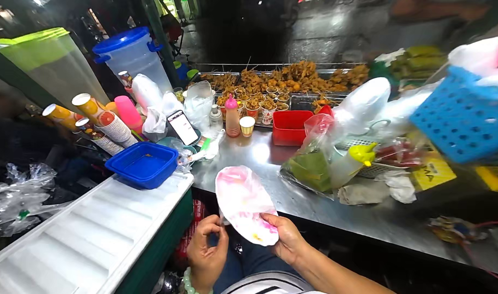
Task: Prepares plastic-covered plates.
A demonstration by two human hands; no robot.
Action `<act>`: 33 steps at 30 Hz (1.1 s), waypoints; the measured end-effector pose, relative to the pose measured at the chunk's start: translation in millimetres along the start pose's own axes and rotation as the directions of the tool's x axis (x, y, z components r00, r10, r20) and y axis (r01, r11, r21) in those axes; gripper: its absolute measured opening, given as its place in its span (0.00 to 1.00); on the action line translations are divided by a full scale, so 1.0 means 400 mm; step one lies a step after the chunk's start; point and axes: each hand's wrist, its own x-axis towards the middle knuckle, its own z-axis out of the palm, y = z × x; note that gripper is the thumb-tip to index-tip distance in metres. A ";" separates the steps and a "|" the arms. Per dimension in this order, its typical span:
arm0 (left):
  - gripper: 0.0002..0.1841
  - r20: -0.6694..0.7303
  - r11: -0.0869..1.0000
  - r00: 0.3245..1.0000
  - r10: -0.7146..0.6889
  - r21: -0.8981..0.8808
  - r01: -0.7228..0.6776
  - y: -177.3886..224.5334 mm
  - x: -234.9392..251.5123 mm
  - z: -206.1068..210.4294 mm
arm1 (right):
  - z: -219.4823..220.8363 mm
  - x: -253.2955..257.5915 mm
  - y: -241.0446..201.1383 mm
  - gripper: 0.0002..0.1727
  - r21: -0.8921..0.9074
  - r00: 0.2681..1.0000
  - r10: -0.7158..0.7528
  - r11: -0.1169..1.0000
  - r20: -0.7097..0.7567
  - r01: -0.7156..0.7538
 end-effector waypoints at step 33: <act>0.14 0.388 0.938 0.914 0.121 0.256 -0.233 0.005 0.047 0.151 | -0.007 0.030 0.035 0.09 -0.524 0.579 -0.689 0.328 0.436 0.786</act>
